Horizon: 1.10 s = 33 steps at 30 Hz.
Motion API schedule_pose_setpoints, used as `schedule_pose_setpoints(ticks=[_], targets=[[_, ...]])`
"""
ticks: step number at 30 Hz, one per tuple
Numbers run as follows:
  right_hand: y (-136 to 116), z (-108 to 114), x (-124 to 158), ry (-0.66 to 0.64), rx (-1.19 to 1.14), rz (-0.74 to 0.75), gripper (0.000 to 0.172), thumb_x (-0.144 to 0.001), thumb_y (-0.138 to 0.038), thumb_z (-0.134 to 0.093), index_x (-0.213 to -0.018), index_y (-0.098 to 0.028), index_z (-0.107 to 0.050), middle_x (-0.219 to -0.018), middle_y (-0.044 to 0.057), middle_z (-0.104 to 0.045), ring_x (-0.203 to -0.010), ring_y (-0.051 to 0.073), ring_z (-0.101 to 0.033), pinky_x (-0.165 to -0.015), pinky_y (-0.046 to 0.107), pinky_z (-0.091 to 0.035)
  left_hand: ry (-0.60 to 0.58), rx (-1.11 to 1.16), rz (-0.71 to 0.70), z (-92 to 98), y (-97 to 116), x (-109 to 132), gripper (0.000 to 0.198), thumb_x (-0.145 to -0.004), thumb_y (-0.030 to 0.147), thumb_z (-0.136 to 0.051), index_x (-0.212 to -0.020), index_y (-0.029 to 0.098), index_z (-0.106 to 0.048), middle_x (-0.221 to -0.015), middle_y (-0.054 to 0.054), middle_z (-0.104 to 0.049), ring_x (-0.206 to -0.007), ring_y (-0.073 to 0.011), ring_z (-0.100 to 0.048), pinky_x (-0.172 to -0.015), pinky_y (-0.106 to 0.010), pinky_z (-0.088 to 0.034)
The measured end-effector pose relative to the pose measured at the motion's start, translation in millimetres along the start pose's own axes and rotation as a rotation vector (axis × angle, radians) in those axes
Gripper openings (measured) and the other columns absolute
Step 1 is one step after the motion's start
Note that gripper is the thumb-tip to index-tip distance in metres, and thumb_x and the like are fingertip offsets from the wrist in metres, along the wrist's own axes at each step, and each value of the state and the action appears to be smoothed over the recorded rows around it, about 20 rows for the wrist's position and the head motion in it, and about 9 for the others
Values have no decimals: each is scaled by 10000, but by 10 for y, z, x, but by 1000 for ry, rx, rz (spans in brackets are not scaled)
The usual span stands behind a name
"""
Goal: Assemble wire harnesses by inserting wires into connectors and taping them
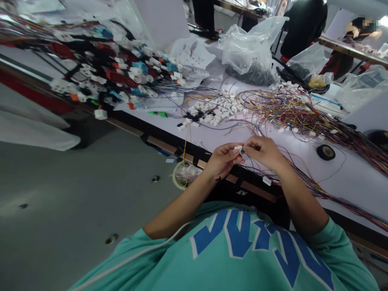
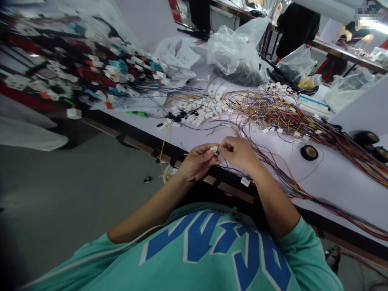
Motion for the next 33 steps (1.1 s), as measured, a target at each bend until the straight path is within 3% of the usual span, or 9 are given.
schedule_pose_setpoints(ticks=[4,17,21,27,31,33], targets=[[8,0,-4,52,-40,-18,82,-660,-183,-514,-584,-155,-528,-527,-50,-502,-512,65,-430,-512,188,-301,9,12,6,2,-7,2,342,-413,215,-836,-715,136,-697,-488,27,-628,-421,-56,-561,-495,-174,-545],[-53,-61,13,21,133,-33,117,-679,-167,-485,-565,-160,-512,-544,-29,-516,-538,81,-443,-532,202,-288,14,-57,-31,11,-11,21,355,-417,246,-834,-719,134,-685,-488,25,-623,-434,-79,-576,-503,-193,-524],[-26,-65,4,-13,94,-59,114,-697,-176,-486,-598,-151,-536,-558,-31,-523,-550,79,-452,-539,200,-292,26,-23,-32,6,4,12,358,-393,231,-841,-704,139,-691,-487,27,-628,-422,-70,-568,-495,-188,-533],[46,124,-24,-12,-25,-5,98,-713,-174,-483,-635,-157,-539,-560,-44,-504,-547,76,-448,-553,204,-325,56,28,-28,44,16,-5,336,-416,194,-830,-717,134,-695,-495,20,-629,-430,-53,-557,-500,-167,-538],[43,322,9,147,20,56,107,-750,-206,-480,-791,-166,-571,-782,21,-609,-727,119,-538,-664,247,-394,47,-41,-60,5,125,-7,263,-498,173,-792,-735,126,-686,-477,25,-606,-436,-61,-565,-511,-180,-542],[-21,282,28,141,20,127,226,-765,-284,-508,-961,-179,-551,-986,62,-610,-858,147,-556,-732,278,-417,19,-120,-98,-62,262,-19,249,-522,166,-779,-746,117,-681,-488,23,-605,-440,-72,-574,-507,-188,-539]])
Point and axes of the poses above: each hand's wrist, its own x-axis away from the middle knuckle, its own z-axis out of the back of the hand, y = z × x, the point moved 7 cm from there along -x, towards the middle knuckle
